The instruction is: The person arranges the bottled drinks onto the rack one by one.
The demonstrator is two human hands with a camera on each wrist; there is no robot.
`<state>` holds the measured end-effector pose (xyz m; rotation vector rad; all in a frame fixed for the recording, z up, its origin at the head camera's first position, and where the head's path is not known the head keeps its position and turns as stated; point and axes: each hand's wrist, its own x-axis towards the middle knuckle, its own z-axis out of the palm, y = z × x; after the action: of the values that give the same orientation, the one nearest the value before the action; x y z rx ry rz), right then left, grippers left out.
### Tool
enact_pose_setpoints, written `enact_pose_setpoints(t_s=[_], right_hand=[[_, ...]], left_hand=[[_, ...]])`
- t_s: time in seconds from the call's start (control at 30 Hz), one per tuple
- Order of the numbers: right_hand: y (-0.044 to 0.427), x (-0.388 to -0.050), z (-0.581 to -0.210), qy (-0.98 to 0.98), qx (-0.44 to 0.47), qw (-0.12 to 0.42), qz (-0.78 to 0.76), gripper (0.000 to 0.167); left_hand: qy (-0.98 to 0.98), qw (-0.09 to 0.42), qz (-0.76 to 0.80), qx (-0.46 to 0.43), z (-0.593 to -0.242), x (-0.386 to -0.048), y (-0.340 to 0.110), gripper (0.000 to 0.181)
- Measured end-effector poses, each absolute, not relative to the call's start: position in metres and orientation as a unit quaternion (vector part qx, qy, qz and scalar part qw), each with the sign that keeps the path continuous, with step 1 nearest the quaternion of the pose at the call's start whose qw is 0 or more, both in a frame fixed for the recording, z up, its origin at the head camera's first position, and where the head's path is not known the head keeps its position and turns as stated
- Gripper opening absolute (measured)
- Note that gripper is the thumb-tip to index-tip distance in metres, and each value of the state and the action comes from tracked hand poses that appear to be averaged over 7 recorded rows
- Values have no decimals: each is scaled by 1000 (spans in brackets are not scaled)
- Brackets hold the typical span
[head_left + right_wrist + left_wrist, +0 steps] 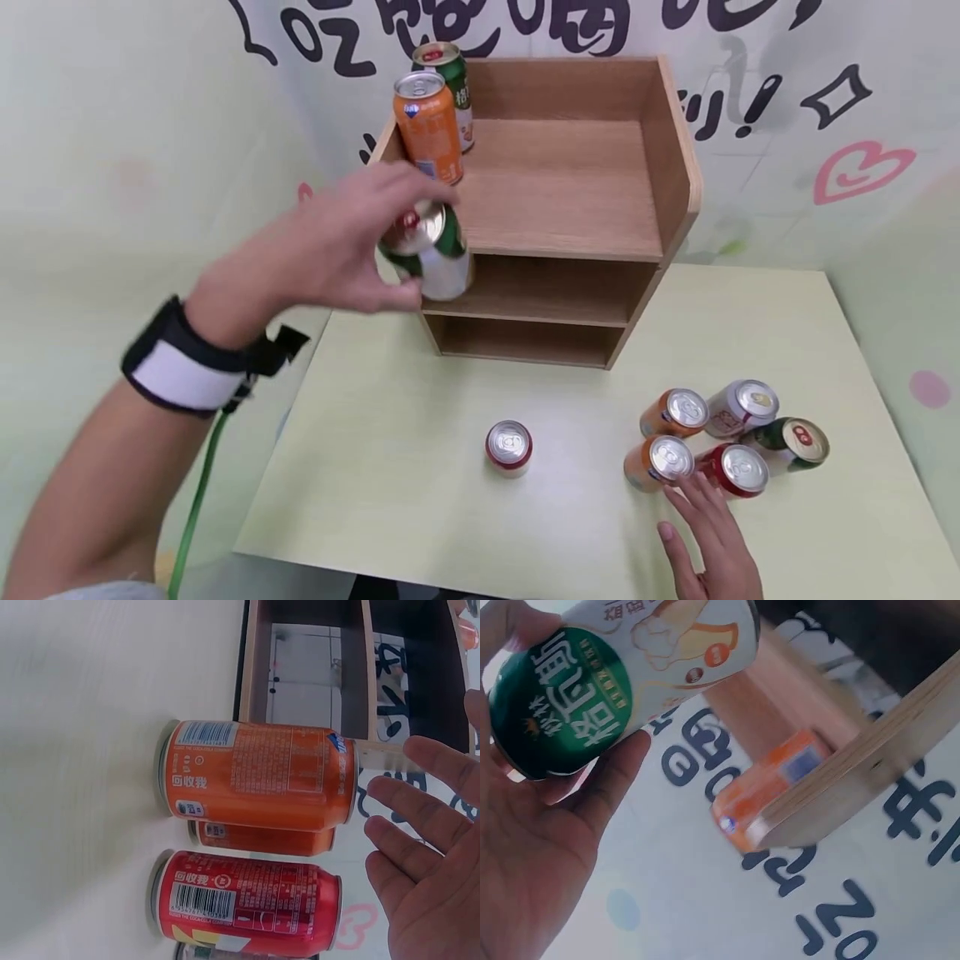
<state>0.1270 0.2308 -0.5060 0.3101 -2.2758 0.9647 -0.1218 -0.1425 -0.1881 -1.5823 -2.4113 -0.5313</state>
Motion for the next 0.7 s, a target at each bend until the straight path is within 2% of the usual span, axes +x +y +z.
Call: enact_pose_setpoints(t_s=[0.13, 0.27, 0.43, 0.7], right_hand=[[233, 134, -506, -874, 92, 297, 373, 45], [236, 141, -507, -879, 76, 282, 376, 37], [240, 140, -512, -870, 102, 292, 384, 42], [255, 145, -516, -881, 92, 253, 388, 32]], left_hand=[[-845, 60, -157, -508, -156, -141, -133, 69], [-883, 8, -136, -450, -138, -162, -124, 70], [-921, -46, -84, -377, -134, -184, -123, 72], [-939, -87, -46, -328, -140, -198, -125, 69]])
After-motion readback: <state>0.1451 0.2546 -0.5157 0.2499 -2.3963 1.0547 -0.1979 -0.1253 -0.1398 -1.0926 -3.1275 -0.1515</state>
